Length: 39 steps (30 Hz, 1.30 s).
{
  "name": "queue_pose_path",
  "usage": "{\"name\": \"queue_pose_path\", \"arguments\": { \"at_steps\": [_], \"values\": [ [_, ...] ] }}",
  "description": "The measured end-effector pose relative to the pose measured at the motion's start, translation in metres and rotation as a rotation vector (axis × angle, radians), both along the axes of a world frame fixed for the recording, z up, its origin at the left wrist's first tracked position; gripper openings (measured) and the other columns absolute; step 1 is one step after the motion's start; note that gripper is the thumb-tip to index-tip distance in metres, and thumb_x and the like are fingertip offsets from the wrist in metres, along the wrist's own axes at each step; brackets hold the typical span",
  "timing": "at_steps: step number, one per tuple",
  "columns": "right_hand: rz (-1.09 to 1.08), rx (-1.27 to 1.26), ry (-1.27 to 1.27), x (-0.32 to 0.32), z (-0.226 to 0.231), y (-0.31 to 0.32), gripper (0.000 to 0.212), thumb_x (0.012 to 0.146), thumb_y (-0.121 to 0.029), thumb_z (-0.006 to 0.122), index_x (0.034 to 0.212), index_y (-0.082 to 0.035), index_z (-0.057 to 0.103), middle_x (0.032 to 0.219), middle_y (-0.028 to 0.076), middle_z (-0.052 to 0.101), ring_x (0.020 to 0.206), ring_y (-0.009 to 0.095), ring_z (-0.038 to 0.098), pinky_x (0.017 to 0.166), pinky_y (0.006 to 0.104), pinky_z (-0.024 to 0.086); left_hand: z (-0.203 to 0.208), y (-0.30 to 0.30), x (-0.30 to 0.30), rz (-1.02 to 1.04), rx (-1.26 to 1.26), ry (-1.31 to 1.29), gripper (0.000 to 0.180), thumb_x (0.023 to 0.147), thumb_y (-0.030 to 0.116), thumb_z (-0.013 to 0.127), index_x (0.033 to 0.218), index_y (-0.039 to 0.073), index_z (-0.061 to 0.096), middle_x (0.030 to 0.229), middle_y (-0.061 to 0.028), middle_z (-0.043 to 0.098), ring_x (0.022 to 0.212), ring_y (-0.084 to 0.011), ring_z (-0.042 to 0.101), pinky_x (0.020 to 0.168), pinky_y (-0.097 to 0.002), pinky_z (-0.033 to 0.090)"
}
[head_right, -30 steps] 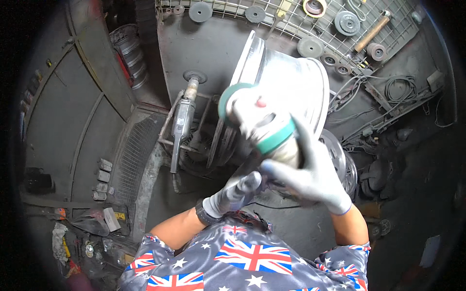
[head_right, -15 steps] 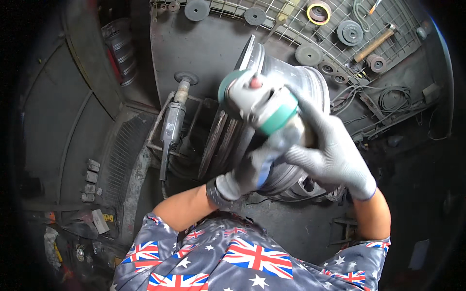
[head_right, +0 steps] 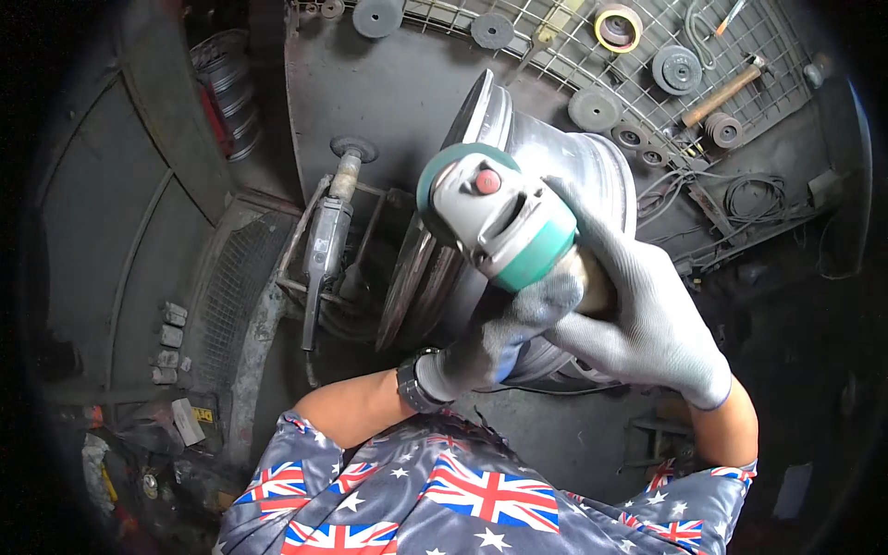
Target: The person uses a handheld angle grinder with a polishing pad to smooth and polish the surface of a silver car wheel. They systematically work across the spokes and rim, rotating the wheel to access different areas. The person also uses a metal file to clean the edges of the wheel spokes.
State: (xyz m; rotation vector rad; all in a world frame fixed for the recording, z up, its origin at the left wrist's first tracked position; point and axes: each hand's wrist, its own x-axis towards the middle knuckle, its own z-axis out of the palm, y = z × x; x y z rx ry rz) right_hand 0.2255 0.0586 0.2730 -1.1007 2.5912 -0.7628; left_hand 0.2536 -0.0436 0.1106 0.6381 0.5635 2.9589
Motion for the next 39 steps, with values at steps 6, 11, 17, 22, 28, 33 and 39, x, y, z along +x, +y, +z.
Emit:
{"name": "queue_pose_path", "arguments": {
  "at_steps": [6, 11, 17, 22, 28, 33, 39],
  "values": [
    [0.132, 0.183, 0.135, 0.020, -0.004, 0.006, 0.091, 0.077, -0.018, 0.079, 0.156, 0.003, 0.039, 0.126, 0.030, 0.067, 0.125, 0.041, 0.065, 0.108, 0.0408, 0.046, -0.009, 0.023, 0.032, 0.192, -0.062, -0.109, 0.050, 0.094, 0.025, 0.077, 0.134, 0.005, 0.054, 0.124, -0.0071, 0.058, 0.118, -0.0168, 0.057, 0.103, -0.0350, 0.048],
    [0.089, 0.008, 0.121, -0.021, 0.009, -0.003, 0.087, 0.080, -0.019, 0.079, 0.154, 0.004, 0.040, 0.127, 0.022, 0.068, 0.119, 0.026, 0.066, 0.105, 0.0376, 0.048, 0.014, 0.004, -0.017, 0.200, -0.024, 0.084, 0.032, 0.100, 0.025, 0.070, 0.123, 0.005, 0.061, 0.112, -0.0027, 0.064, 0.104, -0.0110, 0.060, 0.094, -0.0321, 0.050],
    [0.049, 0.050, 0.147, -0.016, 0.009, 0.000, 0.080, 0.083, -0.021, 0.078, 0.151, 0.002, 0.043, 0.120, 0.025, 0.068, 0.107, 0.039, 0.069, 0.097, 0.0403, 0.053, 0.004, 0.002, -0.029, 0.253, -0.160, 0.183, 0.034, 0.104, 0.026, 0.063, 0.130, 0.003, 0.061, 0.121, -0.0068, 0.065, 0.115, -0.0134, 0.061, 0.098, -0.0332, 0.049],
    [0.161, 0.403, 0.106, 0.023, 0.001, 0.005, 0.088, 0.077, -0.019, 0.079, 0.153, 0.003, 0.041, 0.118, 0.029, 0.068, 0.108, 0.048, 0.068, 0.095, 0.0417, 0.055, -0.056, 0.048, 0.033, 0.128, -0.178, 0.033, 0.051, 0.101, 0.030, 0.069, 0.141, 0.004, 0.052, 0.132, -0.0101, 0.059, 0.125, -0.0188, 0.056, 0.103, -0.0369, 0.048],
    [0.067, 0.130, 0.036, -0.028, 0.020, -0.001, 0.088, 0.079, -0.020, 0.077, 0.154, 0.006, 0.040, 0.128, 0.021, 0.068, 0.118, 0.022, 0.065, 0.106, 0.0367, 0.047, -0.001, 0.016, -0.018, 0.118, -0.052, 0.017, 0.040, 0.103, 0.027, 0.065, 0.133, 0.002, 0.059, 0.118, -0.0054, 0.066, 0.112, -0.0137, 0.062, 0.094, -0.0337, 0.052],
    [0.072, -0.012, 0.039, -0.038, 0.023, -0.006, 0.081, 0.084, -0.026, 0.078, 0.152, 0.001, 0.043, 0.125, 0.021, 0.068, 0.110, 0.030, 0.069, 0.099, 0.0379, 0.052, 0.037, 0.002, -0.039, 0.163, 0.012, 0.007, 0.024, 0.103, 0.018, 0.064, 0.122, 0.004, 0.062, 0.110, -0.0006, 0.064, 0.106, -0.0114, 0.061, 0.094, -0.0311, 0.050],
    [0.148, 0.117, 0.108, -0.034, 0.026, 0.004, 0.084, 0.081, -0.025, 0.078, 0.154, -0.001, 0.043, 0.127, 0.021, 0.068, 0.119, 0.031, 0.067, 0.106, 0.0398, 0.047, 0.027, 0.027, -0.020, 0.301, -0.014, -0.037, 0.030, 0.101, 0.017, 0.065, 0.129, 0.004, 0.059, 0.117, -0.0026, 0.061, 0.113, -0.0123, 0.058, 0.099, -0.0311, 0.048]
  ]
}}
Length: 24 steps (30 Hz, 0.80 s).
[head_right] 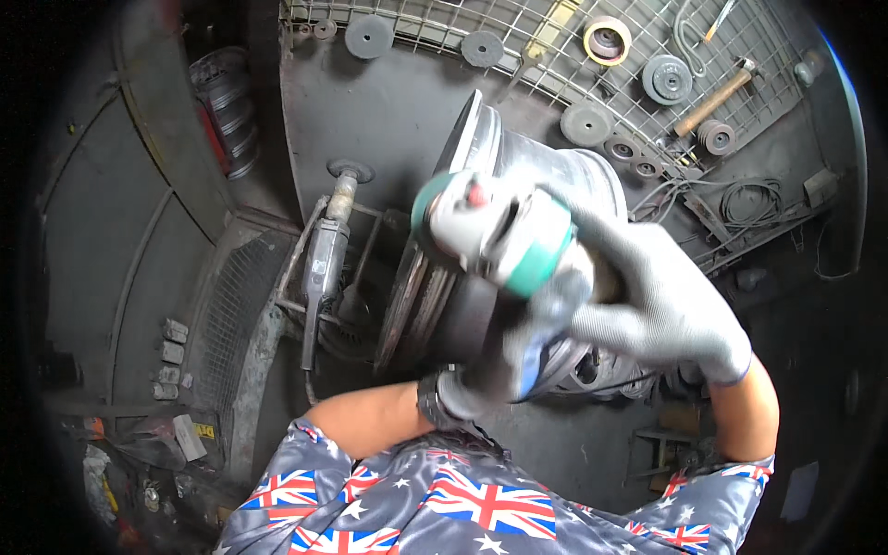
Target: The person uses a handheld angle grinder with a polishing pad to smooth and polish the surface of a silver car wheel. They systematically work across the spokes and rim, rotating the wheel to access different areas. The person also uses a metal file to clean the edges of the wheel spokes.
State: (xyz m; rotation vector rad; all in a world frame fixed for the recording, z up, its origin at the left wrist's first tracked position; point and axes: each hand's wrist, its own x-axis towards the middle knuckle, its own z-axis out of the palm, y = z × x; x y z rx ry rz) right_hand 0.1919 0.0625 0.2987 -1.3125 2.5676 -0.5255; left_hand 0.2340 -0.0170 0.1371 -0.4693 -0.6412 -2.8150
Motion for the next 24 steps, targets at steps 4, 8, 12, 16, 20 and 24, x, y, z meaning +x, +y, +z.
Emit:
{"name": "queue_pose_path", "arguments": {
  "at_steps": [4, 8, 12, 16, 20, 24],
  "values": [
    [-0.155, -0.232, -0.262, -0.021, 0.004, -0.013, 0.083, 0.081, -0.026, 0.077, 0.154, -0.001, 0.044, 0.133, 0.014, 0.064, 0.123, 0.020, 0.058, 0.108, 0.0368, 0.046, 0.028, -0.030, -0.033, -0.254, -0.020, -0.008, 0.029, 0.108, 0.031, 0.056, 0.118, 0.005, 0.064, 0.108, 0.0000, 0.063, 0.105, -0.0099, 0.061, 0.094, -0.0291, 0.050],
    [-0.037, -0.085, -0.090, -0.017, 0.005, -0.002, 0.085, 0.082, -0.030, 0.079, 0.153, 0.000, 0.044, 0.137, 0.019, 0.062, 0.130, 0.027, 0.057, 0.112, 0.0391, 0.042, 0.015, -0.012, -0.018, -0.099, 0.011, 0.027, 0.023, 0.106, 0.021, 0.059, 0.124, 0.008, 0.062, 0.111, 0.0007, 0.060, 0.106, -0.0089, 0.059, 0.098, -0.0289, 0.048],
    [-0.036, -0.008, -0.077, -0.012, 0.008, 0.002, 0.089, 0.080, -0.035, 0.082, 0.152, 0.000, 0.044, 0.136, 0.021, 0.063, 0.130, 0.031, 0.058, 0.112, 0.0404, 0.042, 0.005, 0.006, -0.018, -0.034, 0.013, 0.033, 0.018, 0.104, 0.025, 0.062, 0.115, 0.009, 0.062, 0.106, 0.0033, 0.059, 0.097, -0.0065, 0.057, 0.087, -0.0281, 0.049],
    [-0.144, -0.252, -0.313, -0.032, 0.004, -0.009, 0.084, 0.081, -0.029, 0.079, 0.152, 0.000, 0.045, 0.137, 0.017, 0.062, 0.127, 0.022, 0.056, 0.111, 0.0373, 0.043, 0.032, -0.020, -0.043, -0.159, 0.023, -0.033, 0.021, 0.106, 0.030, 0.058, 0.110, 0.010, 0.065, 0.101, 0.0031, 0.061, 0.095, -0.0087, 0.061, 0.086, -0.0300, 0.051],
    [-0.053, -0.028, -0.076, -0.008, -0.001, 0.004, 0.084, 0.079, -0.024, 0.079, 0.151, 0.002, 0.044, 0.120, 0.022, 0.069, 0.109, 0.028, 0.070, 0.097, 0.0381, 0.052, -0.002, 0.003, -0.015, -0.099, 0.003, -0.010, 0.024, 0.106, 0.023, 0.060, 0.120, 0.004, 0.062, 0.111, -0.0023, 0.063, 0.103, -0.0129, 0.062, 0.091, -0.0339, 0.051],
    [0.072, 0.230, 0.051, 0.038, -0.020, 0.013, 0.094, 0.077, -0.027, 0.083, 0.155, 0.001, 0.039, 0.112, 0.025, 0.070, 0.095, 0.044, 0.071, 0.086, 0.0434, 0.057, -0.055, 0.021, 0.040, -0.124, -0.092, 0.018, 0.046, 0.101, 0.028, 0.066, 0.138, 0.003, 0.052, 0.127, -0.0097, 0.059, 0.117, -0.0177, 0.058, 0.101, -0.0369, 0.049]
  ]
}}
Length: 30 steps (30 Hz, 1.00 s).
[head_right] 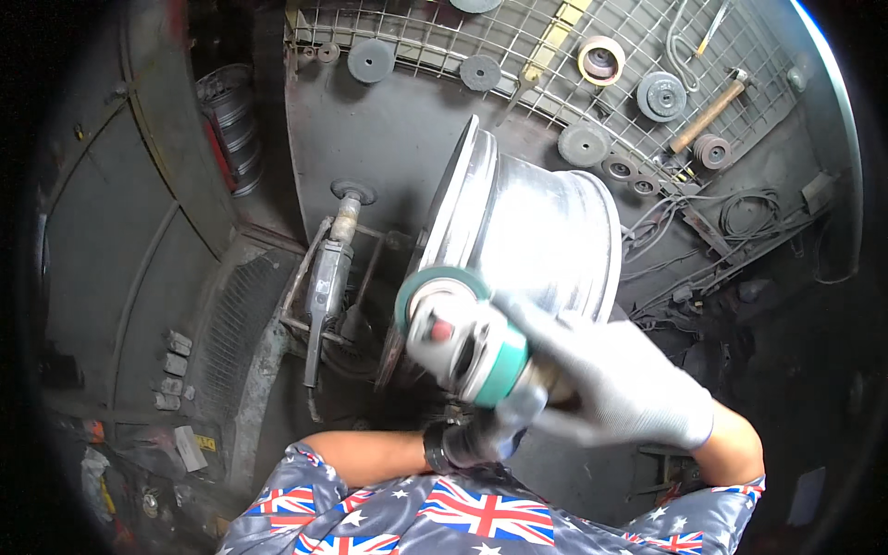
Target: The person uses a handheld angle grinder with a polishing pad to smooth and polish the surface of a silver car wheel. They systematically work across the spokes and rim, rotating the wheel to access different areas. The person also uses a metal file to clean the edges of the wheel spokes.
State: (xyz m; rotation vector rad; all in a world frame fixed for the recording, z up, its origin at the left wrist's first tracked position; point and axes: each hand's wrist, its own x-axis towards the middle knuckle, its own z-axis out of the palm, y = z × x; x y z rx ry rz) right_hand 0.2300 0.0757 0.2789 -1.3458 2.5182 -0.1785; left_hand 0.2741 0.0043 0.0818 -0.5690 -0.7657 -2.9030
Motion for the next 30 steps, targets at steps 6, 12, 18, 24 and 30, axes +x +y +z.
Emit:
{"name": "queue_pose_path", "arguments": {
  "at_steps": [6, 12, 18, 24, 30],
  "values": [
    [0.012, -0.111, 0.004, -0.022, 0.016, -0.013, 0.089, 0.079, -0.024, 0.082, 0.154, 0.001, 0.041, 0.110, 0.024, 0.072, 0.100, 0.042, 0.073, 0.090, 0.0387, 0.056, -0.008, 0.007, -0.033, 0.104, -0.005, 0.058, 0.030, 0.101, 0.018, 0.068, 0.127, 0.004, 0.061, 0.118, -0.0008, 0.064, 0.107, -0.0109, 0.061, 0.091, -0.0271, 0.052],
    [-0.153, -0.445, -0.230, -0.089, 0.021, -0.010, 0.081, 0.082, -0.019, 0.075, 0.154, 0.000, 0.044, 0.133, 0.013, 0.066, 0.119, 0.018, 0.061, 0.104, 0.0336, 0.049, 0.078, -0.047, -0.083, 0.048, -0.067, 0.109, 0.040, 0.111, 0.032, 0.045, 0.132, 0.001, 0.059, 0.124, -0.0058, 0.062, 0.120, -0.0153, 0.059, 0.109, -0.0336, 0.045],
    [0.032, -0.202, -0.017, -0.032, 0.007, -0.002, 0.083, 0.081, -0.023, 0.079, 0.153, -0.001, 0.043, 0.122, 0.026, 0.068, 0.107, 0.043, 0.070, 0.096, 0.0421, 0.054, -0.005, -0.002, -0.032, 0.025, 0.053, -0.091, 0.041, 0.104, 0.021, 0.058, 0.140, 0.001, 0.051, 0.136, -0.0084, 0.055, 0.127, -0.0175, 0.053, 0.110, -0.0342, 0.042],
    [0.017, -0.253, -0.010, -0.051, 0.017, -0.007, 0.081, 0.081, -0.026, 0.077, 0.150, 0.001, 0.046, 0.126, 0.025, 0.067, 0.116, 0.040, 0.067, 0.101, 0.0416, 0.051, 0.032, -0.016, -0.052, 0.096, 0.038, 0.018, 0.036, 0.106, 0.021, 0.057, 0.135, 0.001, 0.056, 0.131, -0.0081, 0.060, 0.120, -0.0185, 0.059, 0.102, -0.0373, 0.051],
    [-0.145, -0.450, -0.095, -0.080, 0.010, -0.005, 0.077, 0.081, -0.030, 0.072, 0.148, 0.001, 0.049, 0.132, 0.020, 0.066, 0.121, 0.025, 0.063, 0.108, 0.0367, 0.047, 0.059, -0.041, -0.090, -0.027, -0.099, 0.042, 0.050, 0.109, 0.036, 0.046, 0.144, 0.000, 0.049, 0.137, -0.0154, 0.060, 0.129, -0.0284, 0.060, 0.106, -0.0446, 0.053]
  ]
}}
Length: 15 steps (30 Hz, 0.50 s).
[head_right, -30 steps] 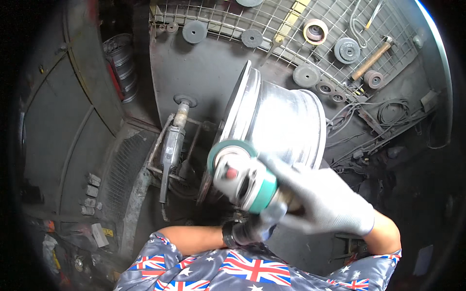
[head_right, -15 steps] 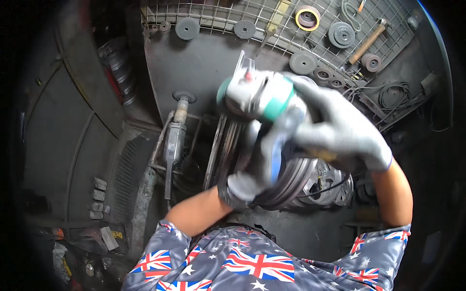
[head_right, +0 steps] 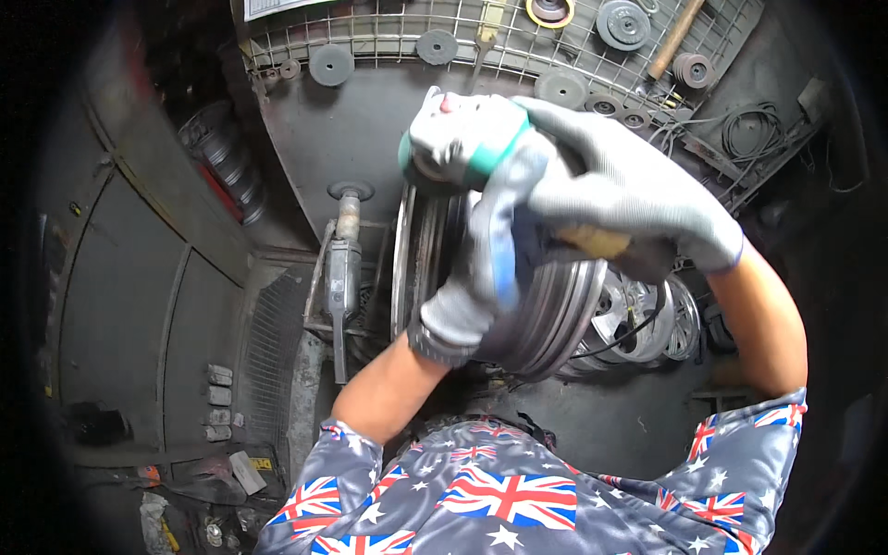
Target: The person uses a handheld angle grinder with a polishing pad to smooth and polish the surface of a silver car wheel. They systematically work across the spokes and rim, rotating the wheel to access different areas. The person also uses a metal file to clean the edges of the wheel spokes.
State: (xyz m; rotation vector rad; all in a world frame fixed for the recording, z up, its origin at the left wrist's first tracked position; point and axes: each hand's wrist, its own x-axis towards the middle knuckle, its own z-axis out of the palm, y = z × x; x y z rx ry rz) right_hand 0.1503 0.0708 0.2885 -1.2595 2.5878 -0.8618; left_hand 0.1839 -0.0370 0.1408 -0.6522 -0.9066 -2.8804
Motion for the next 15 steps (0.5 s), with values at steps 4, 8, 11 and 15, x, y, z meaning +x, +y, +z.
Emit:
{"name": "queue_pose_path", "arguments": {
  "at_steps": [4, 8, 11, 15],
  "values": [
    [0.187, 0.180, 0.118, 0.055, -0.021, 0.014, 0.078, 0.087, -0.034, 0.077, 0.151, -0.003, 0.045, 0.122, 0.024, 0.067, 0.106, 0.042, 0.069, 0.092, 0.0453, 0.056, -0.075, 0.019, 0.068, 0.059, -0.098, 0.078, 0.054, 0.111, 0.034, 0.041, 0.150, -0.002, 0.043, 0.147, -0.0155, 0.053, 0.141, -0.0289, 0.050, 0.121, -0.0424, 0.038],
    [0.218, 0.380, 0.124, 0.094, -0.028, 0.011, 0.080, 0.089, -0.032, 0.075, 0.155, -0.004, 0.038, 0.097, 0.021, 0.065, 0.074, 0.039, 0.068, 0.066, 0.0457, 0.057, -0.093, 0.030, 0.103, 0.000, -0.005, -0.019, 0.055, 0.111, 0.036, 0.039, 0.151, -0.002, 0.043, 0.148, -0.0154, 0.052, 0.141, -0.0283, 0.049, 0.121, -0.0424, 0.037],
    [0.213, 0.299, 0.257, 0.077, -0.017, 0.004, 0.081, 0.086, -0.028, 0.077, 0.154, -0.005, 0.040, 0.100, 0.020, 0.065, 0.074, 0.040, 0.068, 0.068, 0.0448, 0.058, -0.076, 0.022, 0.089, 0.039, -0.003, 0.006, 0.056, 0.111, 0.037, 0.038, 0.152, -0.001, 0.043, 0.149, -0.0152, 0.051, 0.142, -0.0278, 0.048, 0.120, -0.0423, 0.037],
    [0.163, 0.017, 0.109, 0.017, -0.002, -0.004, 0.076, 0.081, -0.022, 0.076, 0.149, -0.002, 0.048, 0.115, 0.021, 0.069, 0.095, 0.032, 0.071, 0.086, 0.0392, 0.057, -0.021, -0.004, 0.039, 0.052, -0.019, 0.072, 0.057, 0.111, 0.038, 0.036, 0.152, -0.001, 0.043, 0.151, -0.0150, 0.050, 0.142, -0.0271, 0.048, 0.120, -0.0423, 0.037]
  ]
}}
